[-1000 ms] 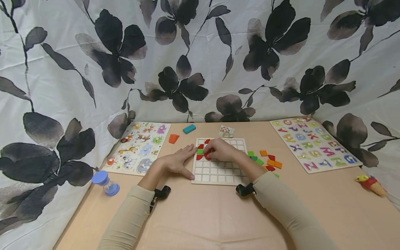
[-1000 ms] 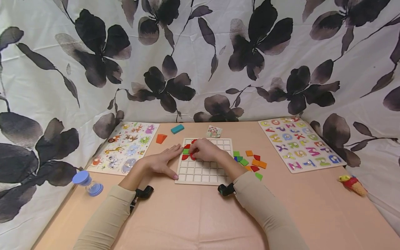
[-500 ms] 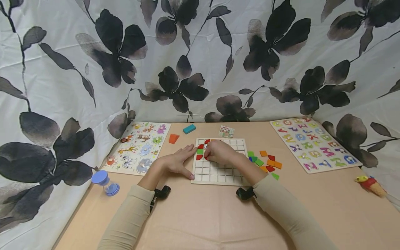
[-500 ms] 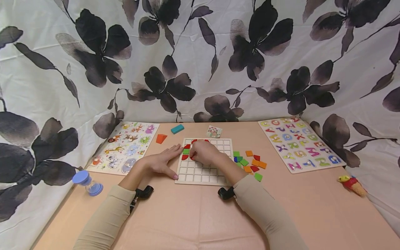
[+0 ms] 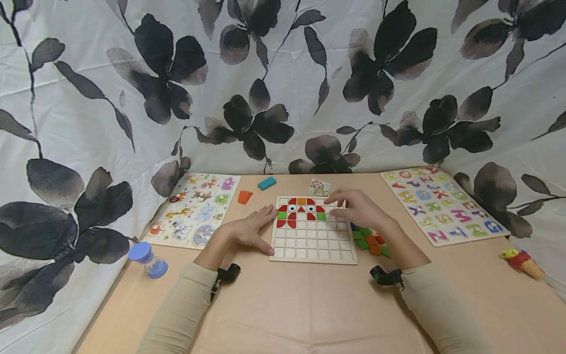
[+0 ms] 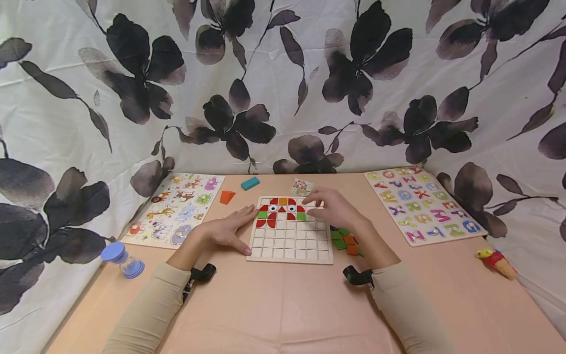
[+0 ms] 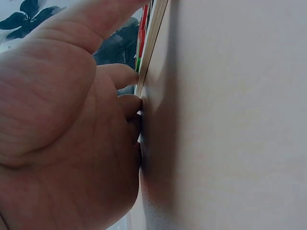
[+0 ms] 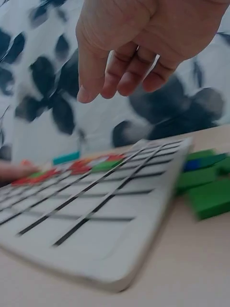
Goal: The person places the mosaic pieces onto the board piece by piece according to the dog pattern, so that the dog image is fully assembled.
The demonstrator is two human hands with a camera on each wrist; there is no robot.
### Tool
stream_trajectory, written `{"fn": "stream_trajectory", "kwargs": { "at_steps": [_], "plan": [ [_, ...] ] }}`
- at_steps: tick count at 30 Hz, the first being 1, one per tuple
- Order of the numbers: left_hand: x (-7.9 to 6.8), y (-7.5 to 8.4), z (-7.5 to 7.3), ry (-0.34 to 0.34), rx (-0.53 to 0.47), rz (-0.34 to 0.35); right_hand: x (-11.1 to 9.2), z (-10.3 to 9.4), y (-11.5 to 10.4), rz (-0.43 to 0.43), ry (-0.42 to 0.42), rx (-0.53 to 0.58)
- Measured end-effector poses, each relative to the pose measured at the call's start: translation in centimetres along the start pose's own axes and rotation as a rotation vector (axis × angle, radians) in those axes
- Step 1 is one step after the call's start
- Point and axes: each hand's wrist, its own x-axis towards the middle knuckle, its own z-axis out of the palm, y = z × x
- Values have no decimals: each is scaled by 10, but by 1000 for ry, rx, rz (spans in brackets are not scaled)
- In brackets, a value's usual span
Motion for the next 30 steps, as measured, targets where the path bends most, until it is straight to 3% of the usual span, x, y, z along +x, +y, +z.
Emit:
{"fn": "stream_trajectory", "kwargs": {
  "at_steps": [8, 17, 22, 30],
  "plan": [
    [2, -3, 1, 3, 5, 5, -21, -30, 39, 168, 3, 20],
    [3, -4, 2, 9, 7, 9, -39, -45, 77, 336, -140, 27],
    [3, -3, 1, 11, 5, 10, -44, -49, 88, 354, -180, 19],
    [3, -3, 1, 10, 15, 12, -43, -44, 87, 351, -156, 5]
  ]
}}
